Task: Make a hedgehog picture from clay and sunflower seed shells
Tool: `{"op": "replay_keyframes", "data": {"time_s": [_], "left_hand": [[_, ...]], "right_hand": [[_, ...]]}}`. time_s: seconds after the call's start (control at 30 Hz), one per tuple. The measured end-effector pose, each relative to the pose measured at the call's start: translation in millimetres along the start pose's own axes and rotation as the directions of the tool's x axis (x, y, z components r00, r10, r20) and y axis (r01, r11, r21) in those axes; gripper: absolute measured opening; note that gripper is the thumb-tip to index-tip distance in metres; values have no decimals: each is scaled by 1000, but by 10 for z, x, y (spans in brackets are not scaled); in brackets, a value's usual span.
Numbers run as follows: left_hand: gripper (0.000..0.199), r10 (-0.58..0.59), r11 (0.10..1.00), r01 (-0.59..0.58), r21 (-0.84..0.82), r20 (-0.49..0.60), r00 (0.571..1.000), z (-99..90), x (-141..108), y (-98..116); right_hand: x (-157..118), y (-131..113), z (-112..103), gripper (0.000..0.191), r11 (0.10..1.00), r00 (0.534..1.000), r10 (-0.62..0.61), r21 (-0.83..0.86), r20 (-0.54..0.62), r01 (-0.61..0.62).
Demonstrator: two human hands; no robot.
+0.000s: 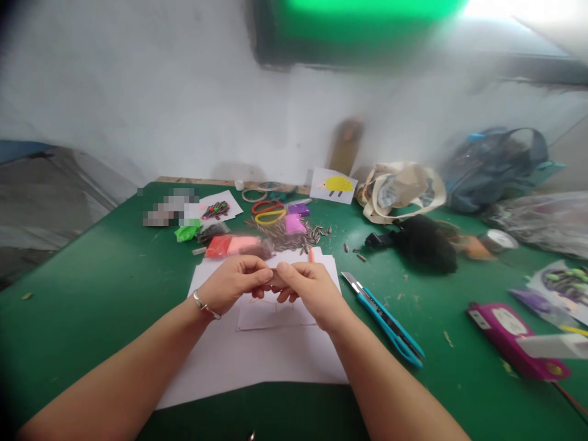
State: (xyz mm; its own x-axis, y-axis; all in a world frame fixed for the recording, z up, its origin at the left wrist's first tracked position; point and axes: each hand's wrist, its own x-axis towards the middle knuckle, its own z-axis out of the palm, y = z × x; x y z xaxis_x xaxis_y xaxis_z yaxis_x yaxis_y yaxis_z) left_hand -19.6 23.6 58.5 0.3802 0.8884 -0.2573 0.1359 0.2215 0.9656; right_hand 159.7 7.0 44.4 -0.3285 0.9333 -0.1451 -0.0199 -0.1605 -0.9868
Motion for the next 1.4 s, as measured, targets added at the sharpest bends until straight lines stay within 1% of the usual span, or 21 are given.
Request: {"op": "replay_keyframes", "data": {"time_s": [0.1, 0.2, 0.33, 0.47, 0.53, 0.63, 0.7, 0.8, 0.93, 1.07, 1.17, 1.3, 1.4], "left_hand": [[37, -21, 1000, 21, -12, 55, 998, 13, -3, -10], [51, -33, 999, 35, -30, 71, 997, 26, 0, -27], [54, -32, 996, 36, -85, 54, 998, 34, 9, -45], [58, -59, 988, 64, -142, 40, 997, 29, 16, -50], [54, -54, 988, 57, -141, 25, 998, 23, 16, -45], [37, -18, 997, 20, -70, 25, 1000, 16, 12, -39], [26, -11, 999, 12, -47, 16, 1000, 17, 11, -40], [18, -26, 997, 25, -67, -21, 999, 30, 10, -42], [17, -27, 998, 25, -66, -20, 999, 44, 4, -32], [27, -3, 996, 4, -84, 18, 1000, 30, 0, -25], [33, 5, 998, -3, -68, 28, 1000, 18, -3, -17], [25, 22, 1000, -22, -4, -21, 1000, 26, -7, 3], [18, 25, 1000, -24, 6, -56, 998, 34, 0, 7]], "right_hand": [[24, 10, 1, 34, 1000, 998, 6, -23, -56, -8], [31, 9, 4, 32, 998, 996, 16, -58, -88, -21], [21, 7, 7, 31, 996, 994, -3, -89, -110, -7], [13, 9, 4, 31, 997, 994, -22, -76, -106, 14], [9, 9, -2, 32, 999, 996, -22, -47, -89, 17], [7, 3, -10, 32, 1000, 999, -15, -17, -37, 15], [8, -3, -8, 27, 1000, 1000, -14, -10, -21, 14], [12, -10, 5, 17, 1000, 999, 0, 5, -36, 0], [11, -22, 21, 12, 1000, 997, 11, -9, -72, -12], [-1, -56, 23, 12, 1000, 997, 9, -16, -82, -10], [-7, -71, 16, 12, 1000, 998, 8, -4, -68, -8], [-7, -59, 18, 13, 999, 997, -36, -40, -71, 33], [-11, -50, 38, 14, 995, 995, -59, -85, -77, 53]]}}
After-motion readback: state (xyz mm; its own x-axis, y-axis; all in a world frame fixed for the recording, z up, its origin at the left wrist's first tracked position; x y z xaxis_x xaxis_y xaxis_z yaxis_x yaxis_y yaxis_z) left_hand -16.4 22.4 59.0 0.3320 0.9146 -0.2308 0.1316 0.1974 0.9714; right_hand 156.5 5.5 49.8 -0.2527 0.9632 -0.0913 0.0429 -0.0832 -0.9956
